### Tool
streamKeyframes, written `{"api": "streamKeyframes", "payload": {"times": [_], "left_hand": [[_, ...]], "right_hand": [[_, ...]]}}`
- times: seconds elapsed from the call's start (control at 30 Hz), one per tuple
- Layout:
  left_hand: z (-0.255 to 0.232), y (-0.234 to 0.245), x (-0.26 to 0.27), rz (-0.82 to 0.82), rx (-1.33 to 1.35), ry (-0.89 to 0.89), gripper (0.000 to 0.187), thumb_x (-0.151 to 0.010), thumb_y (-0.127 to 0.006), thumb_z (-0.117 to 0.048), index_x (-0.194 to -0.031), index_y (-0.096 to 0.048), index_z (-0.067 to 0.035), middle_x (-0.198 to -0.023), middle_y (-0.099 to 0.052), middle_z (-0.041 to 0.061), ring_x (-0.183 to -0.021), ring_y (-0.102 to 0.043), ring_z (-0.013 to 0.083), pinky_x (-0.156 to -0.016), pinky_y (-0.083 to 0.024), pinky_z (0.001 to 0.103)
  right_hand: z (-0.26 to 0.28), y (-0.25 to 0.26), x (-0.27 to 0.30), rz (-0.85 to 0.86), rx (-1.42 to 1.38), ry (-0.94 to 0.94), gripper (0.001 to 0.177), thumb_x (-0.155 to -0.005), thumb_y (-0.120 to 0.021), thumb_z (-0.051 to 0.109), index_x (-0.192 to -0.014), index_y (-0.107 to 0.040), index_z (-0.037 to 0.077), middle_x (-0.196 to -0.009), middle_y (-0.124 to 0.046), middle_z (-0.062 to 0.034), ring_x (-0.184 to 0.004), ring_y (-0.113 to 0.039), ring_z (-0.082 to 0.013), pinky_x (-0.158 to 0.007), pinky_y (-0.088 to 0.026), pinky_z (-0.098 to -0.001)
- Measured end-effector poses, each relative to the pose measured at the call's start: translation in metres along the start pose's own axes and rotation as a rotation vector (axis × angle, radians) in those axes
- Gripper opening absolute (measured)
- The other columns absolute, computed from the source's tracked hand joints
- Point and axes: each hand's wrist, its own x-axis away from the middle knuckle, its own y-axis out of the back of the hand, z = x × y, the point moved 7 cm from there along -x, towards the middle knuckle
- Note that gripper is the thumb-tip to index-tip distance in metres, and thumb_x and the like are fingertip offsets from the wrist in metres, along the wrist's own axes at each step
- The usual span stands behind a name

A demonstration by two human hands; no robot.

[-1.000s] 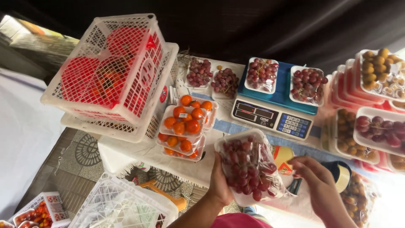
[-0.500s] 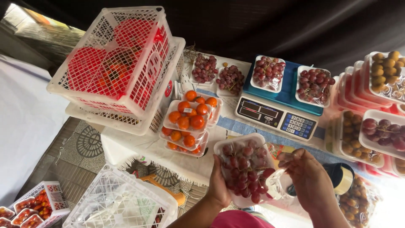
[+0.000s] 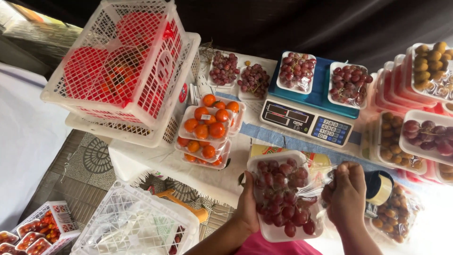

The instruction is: Packaging trays of grapes into plastic bags and arranging them on a table for sale.

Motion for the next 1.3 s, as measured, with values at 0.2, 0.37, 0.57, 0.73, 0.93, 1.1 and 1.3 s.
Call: {"api": "streamKeyframes", "payload": {"times": [0.2,0.37,0.57,0.73,0.93,1.1,1.3], "left_hand": [[0.010,0.001,0.012,-0.041,0.157,0.140,0.099,-0.075,-0.051,-0.075,-0.146,-0.057,-0.006,-0.151,-0.055,0.024,-0.143,-0.047,0.0435,-0.121,-0.034,0.058],[0.009,0.007,0.015,-0.041,0.103,0.106,0.095,-0.077,-0.053,-0.071,-0.146,-0.058,-0.006,-0.144,-0.060,0.023,-0.139,-0.051,0.0433,-0.120,-0.038,0.059],[0.007,0.004,0.014,0.013,0.093,0.087,0.098,-0.077,-0.053,-0.071,-0.148,-0.055,-0.005,-0.144,-0.059,0.022,-0.138,-0.053,0.0420,-0.119,-0.039,0.059],[0.002,0.008,0.018,-0.101,0.083,0.071,0.096,-0.079,-0.049,-0.070,-0.145,-0.058,-0.002,-0.140,-0.063,0.026,-0.133,-0.056,0.0446,-0.113,-0.044,0.059],[0.017,0.025,0.015,-0.154,0.179,0.175,0.088,-0.082,-0.053,-0.070,-0.144,-0.062,-0.008,-0.136,-0.066,0.021,-0.128,-0.059,0.0407,-0.112,-0.045,0.057],[0.016,0.026,0.018,-0.233,0.163,0.121,0.086,-0.079,-0.056,-0.065,-0.143,-0.062,-0.009,-0.138,-0.066,0.023,-0.131,-0.058,0.0427,-0.112,-0.045,0.058],[0.033,0.025,0.012,-0.050,0.124,0.219,0.093,-0.076,-0.057,-0.072,-0.147,-0.058,-0.012,-0.146,-0.062,0.019,-0.139,-0.054,0.0383,-0.119,-0.041,0.055]], "right_hand": [[-0.023,0.006,-0.005,0.250,-0.110,-0.339,0.019,-0.104,-0.049,0.013,-0.086,-0.046,0.013,-0.056,-0.024,0.0011,-0.038,-0.013,-0.0074,-0.028,-0.010,-0.0243],[-0.072,0.028,-0.006,0.454,-0.142,-0.698,0.024,-0.102,-0.052,0.034,-0.098,-0.057,0.011,-0.060,-0.039,-0.0031,-0.042,-0.040,-0.0163,-0.035,-0.027,-0.0289],[-0.084,0.035,-0.014,0.628,-0.083,-0.680,0.062,-0.098,-0.056,0.059,-0.093,-0.065,-0.002,-0.053,-0.058,-0.0096,-0.034,-0.050,-0.0189,-0.028,-0.033,-0.0290],[-0.041,0.005,-0.007,0.483,-0.208,-0.372,0.018,-0.096,-0.066,0.023,-0.087,-0.065,0.008,-0.057,-0.056,-0.0032,-0.035,-0.042,-0.0096,-0.027,-0.020,-0.0261],[-0.008,-0.001,0.002,0.178,-0.087,-0.110,0.011,-0.104,-0.055,0.016,-0.096,-0.058,0.009,-0.051,-0.023,0.0053,-0.035,-0.015,-0.0050,-0.025,-0.006,-0.0254],[-0.035,0.009,-0.009,0.116,-0.112,0.097,0.017,-0.109,-0.056,0.011,-0.094,-0.064,0.007,-0.053,-0.040,0.0047,-0.042,-0.032,-0.0039,-0.036,-0.028,-0.0207],[-0.097,0.011,-0.010,0.153,-0.028,0.093,0.017,-0.108,-0.057,0.008,-0.094,-0.066,0.005,-0.075,-0.060,-0.0028,-0.061,-0.047,-0.0089,-0.056,-0.041,-0.0225]]}}
